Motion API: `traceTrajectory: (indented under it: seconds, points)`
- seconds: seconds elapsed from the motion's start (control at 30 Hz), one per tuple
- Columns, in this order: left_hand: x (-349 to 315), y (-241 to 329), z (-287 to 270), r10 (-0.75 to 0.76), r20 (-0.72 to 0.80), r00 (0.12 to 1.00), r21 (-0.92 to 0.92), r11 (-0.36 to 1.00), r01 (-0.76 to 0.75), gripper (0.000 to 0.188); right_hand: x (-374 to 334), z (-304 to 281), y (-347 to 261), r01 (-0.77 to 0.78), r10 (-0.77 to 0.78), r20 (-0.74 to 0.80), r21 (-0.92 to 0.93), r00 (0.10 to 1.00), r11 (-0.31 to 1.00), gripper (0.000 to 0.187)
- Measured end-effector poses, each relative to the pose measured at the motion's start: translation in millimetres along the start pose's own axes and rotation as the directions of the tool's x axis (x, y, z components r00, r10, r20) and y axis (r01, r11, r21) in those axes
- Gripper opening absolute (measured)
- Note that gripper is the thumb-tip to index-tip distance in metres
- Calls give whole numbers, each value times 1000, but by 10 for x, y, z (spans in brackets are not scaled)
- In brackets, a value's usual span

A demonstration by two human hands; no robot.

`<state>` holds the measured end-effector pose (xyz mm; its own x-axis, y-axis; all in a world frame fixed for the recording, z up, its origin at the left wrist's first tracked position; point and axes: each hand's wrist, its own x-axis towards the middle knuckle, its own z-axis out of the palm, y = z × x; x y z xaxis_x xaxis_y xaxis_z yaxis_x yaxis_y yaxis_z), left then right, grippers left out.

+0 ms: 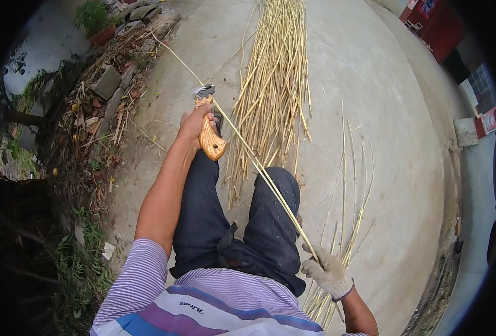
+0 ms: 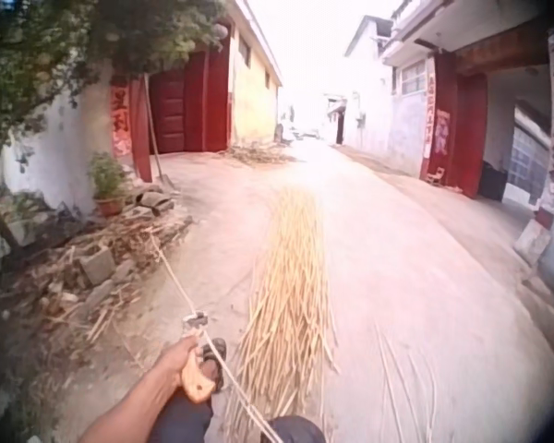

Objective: The person sits on a concrete surface and uses pruning shears to trim long, thin sticks one by one. They hold each stick with a gloved hand, cut it to length, and place the trimmed pieces aside in a growing pile.

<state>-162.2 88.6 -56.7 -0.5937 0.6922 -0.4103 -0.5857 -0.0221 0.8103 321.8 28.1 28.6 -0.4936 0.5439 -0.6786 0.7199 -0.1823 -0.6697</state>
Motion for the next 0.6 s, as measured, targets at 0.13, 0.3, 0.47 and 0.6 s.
traceTrajectory:
  seconds: [0.13, 0.3, 0.47, 0.6]
  points:
    - [-163, -91, 22, 43, 1, 999, 50, 998, -43, 21, 544, 80, -629, 87, -88, -2, 105, 996, 991, 37]
    - [-181, -136, -87, -30, 96, 995, 59, 998, 24, 21, 810, 126, -766, 189, -187, -46, 45, 981, 981, 35]
    - [-668, -418, 252, -149, 215, 965, 185, 977, 109, 21, 1041, 158, -772, 228, -219, -91, 94, 971, 969, 35]
    - [-1153, -615, 469, -283, 272, 920, 303, 932, 197, 23, 1186, 95, -865, 122, -114, -53, 212, 992, 970, 34]
